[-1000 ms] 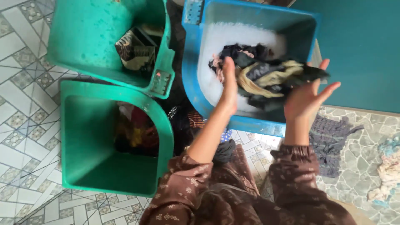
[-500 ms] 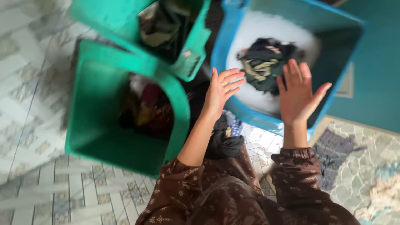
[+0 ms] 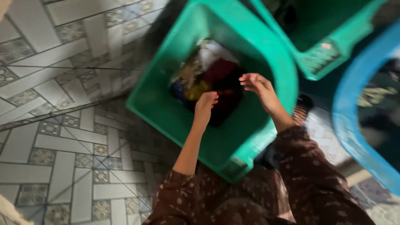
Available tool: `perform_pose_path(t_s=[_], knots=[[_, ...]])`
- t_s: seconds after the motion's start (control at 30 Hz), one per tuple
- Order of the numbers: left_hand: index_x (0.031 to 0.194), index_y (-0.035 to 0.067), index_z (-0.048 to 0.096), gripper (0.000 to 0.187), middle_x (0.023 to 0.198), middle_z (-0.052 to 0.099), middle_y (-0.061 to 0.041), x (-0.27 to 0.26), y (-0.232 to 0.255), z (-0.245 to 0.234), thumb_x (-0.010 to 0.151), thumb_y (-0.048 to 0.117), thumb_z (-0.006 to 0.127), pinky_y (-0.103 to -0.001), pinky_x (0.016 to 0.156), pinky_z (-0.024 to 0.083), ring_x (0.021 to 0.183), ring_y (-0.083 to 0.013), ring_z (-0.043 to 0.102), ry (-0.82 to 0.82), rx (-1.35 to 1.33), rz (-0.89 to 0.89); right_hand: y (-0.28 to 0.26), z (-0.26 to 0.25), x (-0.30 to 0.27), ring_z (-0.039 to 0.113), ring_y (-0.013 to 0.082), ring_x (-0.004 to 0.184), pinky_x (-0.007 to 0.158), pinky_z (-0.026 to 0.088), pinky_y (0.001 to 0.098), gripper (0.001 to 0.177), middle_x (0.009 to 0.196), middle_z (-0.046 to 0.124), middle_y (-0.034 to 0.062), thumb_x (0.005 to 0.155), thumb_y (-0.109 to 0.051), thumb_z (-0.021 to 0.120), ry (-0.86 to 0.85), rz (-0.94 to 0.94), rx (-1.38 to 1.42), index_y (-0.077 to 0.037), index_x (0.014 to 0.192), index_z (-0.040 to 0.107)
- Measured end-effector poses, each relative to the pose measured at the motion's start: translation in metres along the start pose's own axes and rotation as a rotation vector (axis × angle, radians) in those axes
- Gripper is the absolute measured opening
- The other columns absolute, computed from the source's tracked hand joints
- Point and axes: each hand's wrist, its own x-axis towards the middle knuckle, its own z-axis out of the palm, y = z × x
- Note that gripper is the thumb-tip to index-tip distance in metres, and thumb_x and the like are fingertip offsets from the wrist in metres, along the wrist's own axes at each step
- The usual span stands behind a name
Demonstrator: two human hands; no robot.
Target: Hand-washing various clothing items in plastic basins with soapy water.
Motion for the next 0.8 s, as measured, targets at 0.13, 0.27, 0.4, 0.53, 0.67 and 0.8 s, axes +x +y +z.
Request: perform_pose_path(t_s=[0.13, 0.27, 0.4, 0.53, 0.67, 0.8], knots=[[0.121, 0.005, 0.066, 0.030, 0.110, 0.073, -0.010, 0.010, 0.002, -0.069, 0.102, 0.027, 0.059, -0.035, 0.087, 0.055, 0.098, -0.0221, 0.069, 0.102, 0.291, 0.092, 0.129, -0.010, 0.103, 0.064, 0.0244, 0.120, 0.095, 0.052, 0.0354, 0.038, 0.127, 0.069, 0.0080, 0.102, -0.034, 0.058, 0.053, 0.143, -0.202, -0.008, 0.129, 0.065], [0.114, 0.005, 0.065, 0.021, 0.111, 0.071, -0.015, 0.019, -0.004, -0.118, 0.097, 0.019, 0.064, -0.044, 0.087, 0.052, 0.101, -0.0342, 0.066, 0.081, 0.917, 0.383, 0.224, -0.032, 0.149, 0.068, 0.0327, 0.113, 0.097, 0.054, 0.0418, 0.030, 0.119, 0.071, 0.0119, 0.099, -0.033, 0.067, 0.131, 0.119, -1.037, -0.013, 0.120, 0.072], [0.107, 0.009, 0.065, 0.016, 0.098, 0.070, -0.012, 0.027, -0.021, -0.142, 0.096, 0.020, 0.065, -0.047, 0.088, 0.050, 0.099, -0.0337, 0.066, -0.037, 1.153, 0.233, 0.237, -0.007, 0.169, 0.060, 0.0368, 0.111, 0.087, 0.055, 0.0468, 0.036, 0.115, 0.063, 0.0139, 0.077, -0.026, 0.075, -0.121, 0.021, -1.588, -0.011, 0.110, 0.070], [0.111, 0.006, 0.064, 0.021, 0.106, 0.070, -0.013, 0.015, -0.013, -0.133, 0.094, 0.018, 0.064, -0.048, 0.089, 0.047, 0.099, -0.0345, 0.064, -0.013, 1.051, 0.450, 0.254, 0.014, 0.195, 0.060, 0.0325, 0.120, 0.095, 0.055, 0.0457, 0.017, 0.120, 0.063, 0.0096, 0.106, -0.024, 0.065, -0.142, -0.056, -1.697, -0.011, 0.117, 0.068], [0.113, 0.007, 0.063, 0.020, 0.109, 0.069, -0.012, 0.018, -0.002, -0.130, 0.097, 0.018, 0.062, -0.047, 0.093, 0.046, 0.103, -0.0334, 0.063, -0.014, 0.994, 0.423, 0.225, 0.061, 0.257, 0.053, 0.0307, 0.130, 0.100, 0.052, 0.0503, 0.044, 0.135, 0.058, 0.0062, 0.078, -0.015, 0.068, -0.240, -0.309, -1.905, -0.020, 0.121, 0.066], [0.116, 0.007, 0.062, 0.024, 0.109, 0.067, -0.012, 0.008, 0.004, -0.127, 0.096, 0.020, 0.063, -0.047, 0.094, 0.046, 0.105, -0.0332, 0.063, -0.039, 1.029, 0.426, 0.271, 0.034, 0.253, 0.052, 0.0318, 0.129, 0.102, 0.046, 0.0616, 0.049, 0.131, 0.059, 0.0073, 0.079, -0.021, 0.063, -0.200, -0.402, -2.017, -0.019, 0.128, 0.063]])
